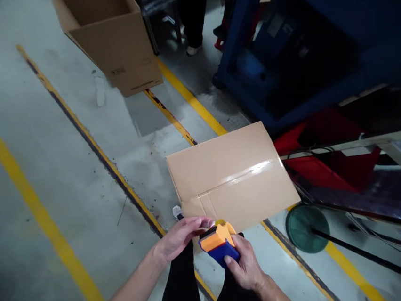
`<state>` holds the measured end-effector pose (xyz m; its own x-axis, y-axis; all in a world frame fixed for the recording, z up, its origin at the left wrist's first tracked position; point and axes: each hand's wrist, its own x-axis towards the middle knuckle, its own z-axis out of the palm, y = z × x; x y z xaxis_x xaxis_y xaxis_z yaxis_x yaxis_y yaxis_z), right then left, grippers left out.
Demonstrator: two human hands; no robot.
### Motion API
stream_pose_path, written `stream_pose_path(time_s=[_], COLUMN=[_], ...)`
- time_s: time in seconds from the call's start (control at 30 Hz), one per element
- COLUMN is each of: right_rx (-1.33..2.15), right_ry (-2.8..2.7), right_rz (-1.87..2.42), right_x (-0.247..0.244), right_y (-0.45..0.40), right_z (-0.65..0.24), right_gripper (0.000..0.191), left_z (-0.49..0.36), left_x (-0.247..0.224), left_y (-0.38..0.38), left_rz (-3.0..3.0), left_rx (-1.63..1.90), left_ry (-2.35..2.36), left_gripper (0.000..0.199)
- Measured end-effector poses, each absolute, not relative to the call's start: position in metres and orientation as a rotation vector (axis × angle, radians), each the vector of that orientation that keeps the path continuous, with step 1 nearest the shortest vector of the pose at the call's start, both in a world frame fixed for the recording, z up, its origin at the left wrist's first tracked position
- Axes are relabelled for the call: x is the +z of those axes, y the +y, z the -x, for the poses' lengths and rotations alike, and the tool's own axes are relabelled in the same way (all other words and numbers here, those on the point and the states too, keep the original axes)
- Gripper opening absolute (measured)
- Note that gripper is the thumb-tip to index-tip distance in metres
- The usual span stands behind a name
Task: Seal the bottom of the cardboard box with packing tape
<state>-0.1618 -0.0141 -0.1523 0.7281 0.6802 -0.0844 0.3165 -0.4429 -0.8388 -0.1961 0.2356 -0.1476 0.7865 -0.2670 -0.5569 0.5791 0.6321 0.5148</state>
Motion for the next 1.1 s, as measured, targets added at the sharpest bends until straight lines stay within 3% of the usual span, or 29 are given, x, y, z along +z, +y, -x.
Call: stream_pose_path(time_s=[0.27,0.43,0.67,0.87,1.1], right_rx=[0.675,1.016,0.982,0.978,1.085], right_ry=[-0.607,-0.091,0.199,0.238,0.135], right_rz=[2.17,2.319,2.327,2.233,2.109], right_x=[-0.153,-0.162,-0.189,-0.218,-0.229], right_y=[0.016,0.056,0.068,0.103,0.126], right_z=[0.21,0.226,0.25,0.217,0.154], right_gripper=[0.041,0.055,0.065,0.06,0.059], left_z=[0.232,0.232,0.193,0.124,0.081], left_x=[-0.164,-0.204,-0.273,-0.315,-0.32], left_y=[0.253,0.259,0.318,0.392,0.416], left_rz=[-0.749,-1.194,-1.464,-1.518,-1.362], left_rx=[-0.543,-0.415,-0.284,-0.109,0.006], left_ry=[0.766,0.801,0.76,0.817,0.859], left_gripper=[0.042,0.023,0.027,0.022,0.018])
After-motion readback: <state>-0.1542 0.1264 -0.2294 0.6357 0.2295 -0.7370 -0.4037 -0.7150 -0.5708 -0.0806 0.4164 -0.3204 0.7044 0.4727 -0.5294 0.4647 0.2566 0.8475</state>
